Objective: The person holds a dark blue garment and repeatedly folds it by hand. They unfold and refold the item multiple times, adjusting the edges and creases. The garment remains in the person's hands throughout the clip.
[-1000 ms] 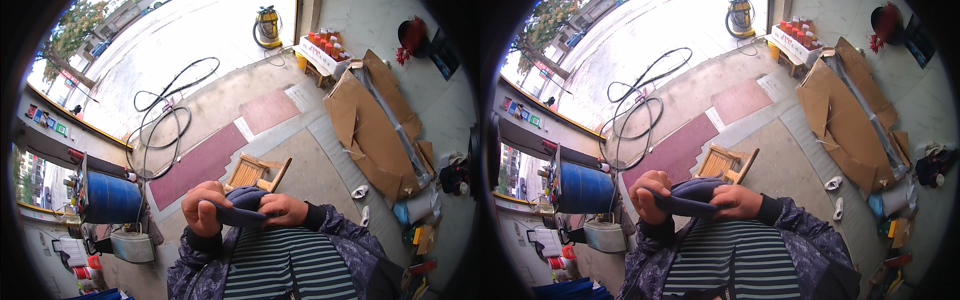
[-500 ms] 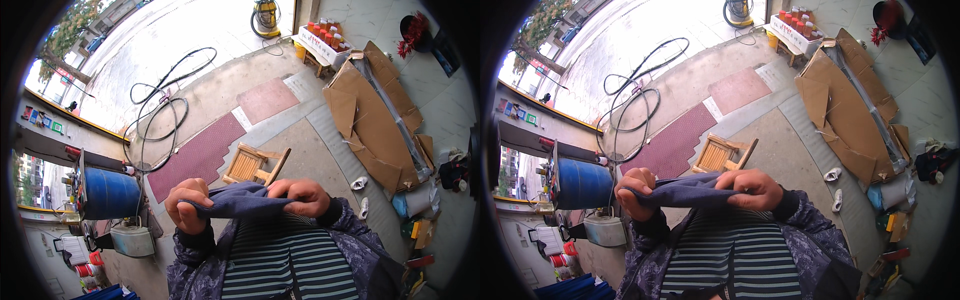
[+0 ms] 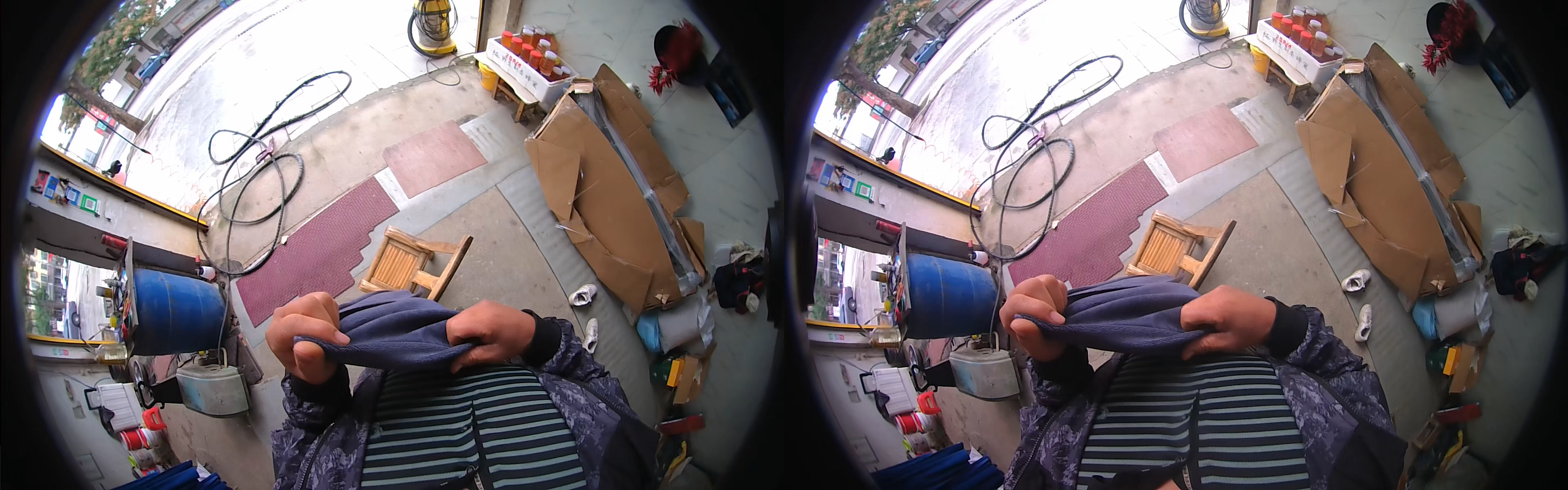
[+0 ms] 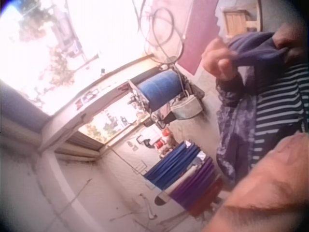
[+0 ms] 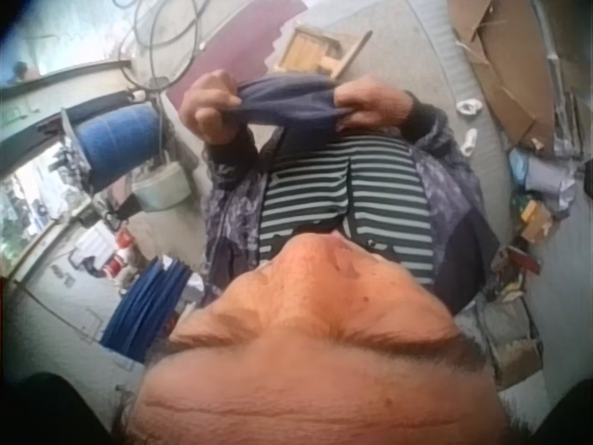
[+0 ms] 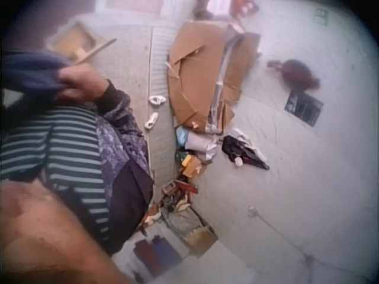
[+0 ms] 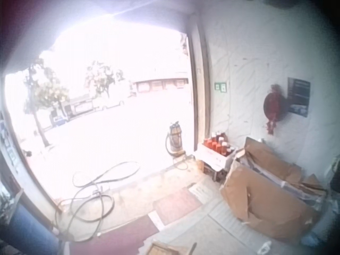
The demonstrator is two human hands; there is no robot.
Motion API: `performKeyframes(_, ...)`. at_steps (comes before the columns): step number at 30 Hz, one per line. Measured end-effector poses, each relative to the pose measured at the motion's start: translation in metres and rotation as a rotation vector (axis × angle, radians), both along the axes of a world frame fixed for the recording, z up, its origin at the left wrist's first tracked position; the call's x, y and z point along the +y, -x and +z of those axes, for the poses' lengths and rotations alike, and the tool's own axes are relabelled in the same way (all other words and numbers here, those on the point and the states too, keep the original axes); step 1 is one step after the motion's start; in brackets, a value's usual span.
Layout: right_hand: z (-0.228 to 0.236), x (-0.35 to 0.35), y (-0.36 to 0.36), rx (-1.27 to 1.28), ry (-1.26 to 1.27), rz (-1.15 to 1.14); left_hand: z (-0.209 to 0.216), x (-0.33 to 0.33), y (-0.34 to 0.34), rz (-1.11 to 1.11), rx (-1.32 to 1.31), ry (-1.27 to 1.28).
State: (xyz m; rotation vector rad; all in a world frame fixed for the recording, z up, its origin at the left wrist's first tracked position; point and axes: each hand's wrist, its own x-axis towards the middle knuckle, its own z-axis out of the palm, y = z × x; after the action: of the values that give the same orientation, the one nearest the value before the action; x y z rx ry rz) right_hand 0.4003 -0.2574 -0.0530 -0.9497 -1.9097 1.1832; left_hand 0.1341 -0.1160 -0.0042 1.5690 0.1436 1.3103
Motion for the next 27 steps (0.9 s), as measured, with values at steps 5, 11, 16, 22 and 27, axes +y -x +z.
performKeyframes(5,-0.016,0.001,-0.002,-0.159,-0.106,-0.062,0.003,-0.004,-0.002,-0.016,0.048,-0.063)
performKeyframes(11,-0.017,0.005,-0.006,-0.574,-0.403,-0.394,0.005,-0.007,-0.005,0.036,0.183,-0.254)
performKeyframes(16,-0.001,0.002,-0.022,-0.784,-0.595,-0.767,0.004,-0.008,-0.003,0.07,0.253,-0.239)
performKeyframes(22,-0.004,0.002,-0.023,-0.634,-0.603,-0.736,-0.005,-0.007,0.001,0.085,0.274,-0.229)
performKeyframes(27,-0.015,-0.001,-0.023,-0.462,-0.591,-0.798,-0.008,-0.006,0.006,0.077,0.205,-0.171)
